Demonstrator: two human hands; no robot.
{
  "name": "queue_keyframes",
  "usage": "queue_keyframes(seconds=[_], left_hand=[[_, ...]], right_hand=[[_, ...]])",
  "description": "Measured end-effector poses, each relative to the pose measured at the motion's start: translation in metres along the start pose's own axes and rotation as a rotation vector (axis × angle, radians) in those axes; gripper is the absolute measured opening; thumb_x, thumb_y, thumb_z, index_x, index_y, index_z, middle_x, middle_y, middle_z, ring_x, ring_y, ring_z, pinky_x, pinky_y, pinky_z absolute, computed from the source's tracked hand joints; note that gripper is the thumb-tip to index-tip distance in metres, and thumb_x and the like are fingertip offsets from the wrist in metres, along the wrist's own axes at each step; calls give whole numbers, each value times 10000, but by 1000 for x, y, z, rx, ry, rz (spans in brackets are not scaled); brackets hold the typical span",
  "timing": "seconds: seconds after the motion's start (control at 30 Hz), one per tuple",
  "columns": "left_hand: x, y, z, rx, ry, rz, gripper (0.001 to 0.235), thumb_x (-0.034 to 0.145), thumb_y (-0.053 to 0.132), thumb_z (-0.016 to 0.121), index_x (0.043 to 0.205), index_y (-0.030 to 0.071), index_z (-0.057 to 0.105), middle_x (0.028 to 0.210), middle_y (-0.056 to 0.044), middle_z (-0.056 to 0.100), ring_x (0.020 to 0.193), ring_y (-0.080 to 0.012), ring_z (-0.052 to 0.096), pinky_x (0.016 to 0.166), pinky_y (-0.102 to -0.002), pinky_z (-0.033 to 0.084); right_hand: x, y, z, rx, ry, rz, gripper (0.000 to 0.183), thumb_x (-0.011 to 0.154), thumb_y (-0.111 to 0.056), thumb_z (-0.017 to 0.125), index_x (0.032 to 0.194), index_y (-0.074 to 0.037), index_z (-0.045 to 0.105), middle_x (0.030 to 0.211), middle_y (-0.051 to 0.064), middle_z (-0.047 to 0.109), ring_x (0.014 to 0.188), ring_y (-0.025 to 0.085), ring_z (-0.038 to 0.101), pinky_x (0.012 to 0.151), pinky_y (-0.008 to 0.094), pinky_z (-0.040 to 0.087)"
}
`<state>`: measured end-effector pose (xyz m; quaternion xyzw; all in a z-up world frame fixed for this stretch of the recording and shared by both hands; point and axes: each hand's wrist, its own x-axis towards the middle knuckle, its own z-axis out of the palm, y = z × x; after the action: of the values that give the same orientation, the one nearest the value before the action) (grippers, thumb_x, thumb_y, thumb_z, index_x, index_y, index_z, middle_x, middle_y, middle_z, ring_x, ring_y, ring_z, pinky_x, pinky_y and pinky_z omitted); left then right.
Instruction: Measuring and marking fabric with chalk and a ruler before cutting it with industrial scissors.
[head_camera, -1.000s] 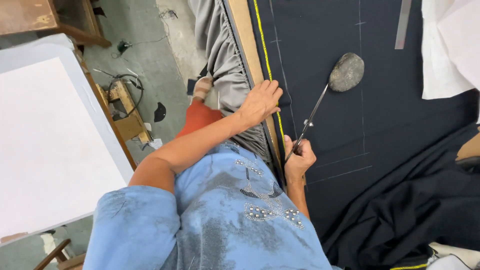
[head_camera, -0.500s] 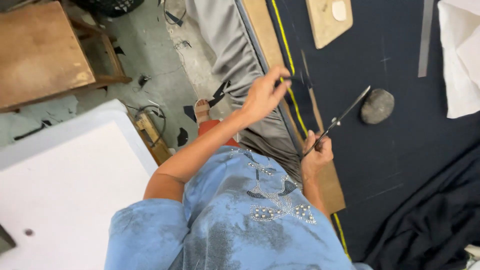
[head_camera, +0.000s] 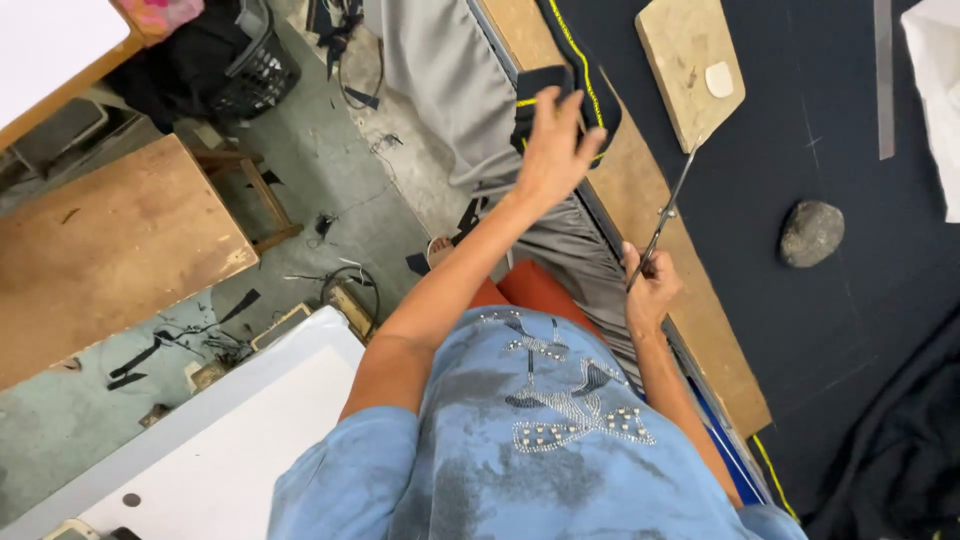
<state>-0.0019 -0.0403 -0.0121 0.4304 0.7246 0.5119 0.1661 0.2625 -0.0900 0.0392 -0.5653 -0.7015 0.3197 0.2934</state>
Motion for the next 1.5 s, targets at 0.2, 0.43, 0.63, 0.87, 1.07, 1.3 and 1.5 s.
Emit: queue_keyframes(seconds=[0.2,0.43,0.63,0.87,1.07,1.3,1.5], left_hand=[[3,36,11,883,-137,117,951,775,880,779,1356,148,606,1558,-203,465,1345,-325,534,873,-426,510],[39,-8,11,208,-110,76,281,828,143,684,1049,56,534,1146,-185,537,994,-426,600,843,-562,513],[84,24,-89,-219,-63,-158,914,803,-147,471,1639,221,446,1680,-121,508,1591,-278,463,1372,-378,283],[132,-9,-114,0,-92,-313,345,923,92,503,985,262,797,1027,-24,529,893,-243,627,788,-395,448],[160,-37,-112,279,-15,-34,269,931,312,839,891,243,582,874,62,647,782,-213,680,649,-405,505],[189,-66,-121,264,-383,294,736,875,-129,578,1507,245,620,1470,-108,493,1088,-317,733,468,-386,501],[199,-87,-116,384,-464,548,551,918,-85,709,1386,204,743,1521,-39,500,997,-290,714,500,-383,619]], right_hand=[[13,-21,0,60,-57,133,322,1041,-247,849,847,-83,651,647,34,612,534,80,541,521,269,457],[57,-34,12,150,-127,395,260,970,-293,856,853,-127,694,680,22,691,476,47,551,394,200,405],[100,-75,13,225,-341,348,410,988,-244,825,690,-134,566,513,-3,531,431,45,435,420,222,356],[128,-90,35,268,-578,473,539,986,-274,813,616,-154,439,506,22,537,381,62,461,329,207,334],[107,-88,67,428,-669,665,433,973,-334,806,659,-138,581,482,-5,548,361,46,442,346,200,319],[83,-141,101,725,-498,750,494,1030,-423,676,672,-103,558,506,27,461,366,92,375,367,215,280],[74,-165,146,1100,-435,763,496,1053,-517,600,750,-139,495,581,-1,419,409,109,353,367,237,280]])
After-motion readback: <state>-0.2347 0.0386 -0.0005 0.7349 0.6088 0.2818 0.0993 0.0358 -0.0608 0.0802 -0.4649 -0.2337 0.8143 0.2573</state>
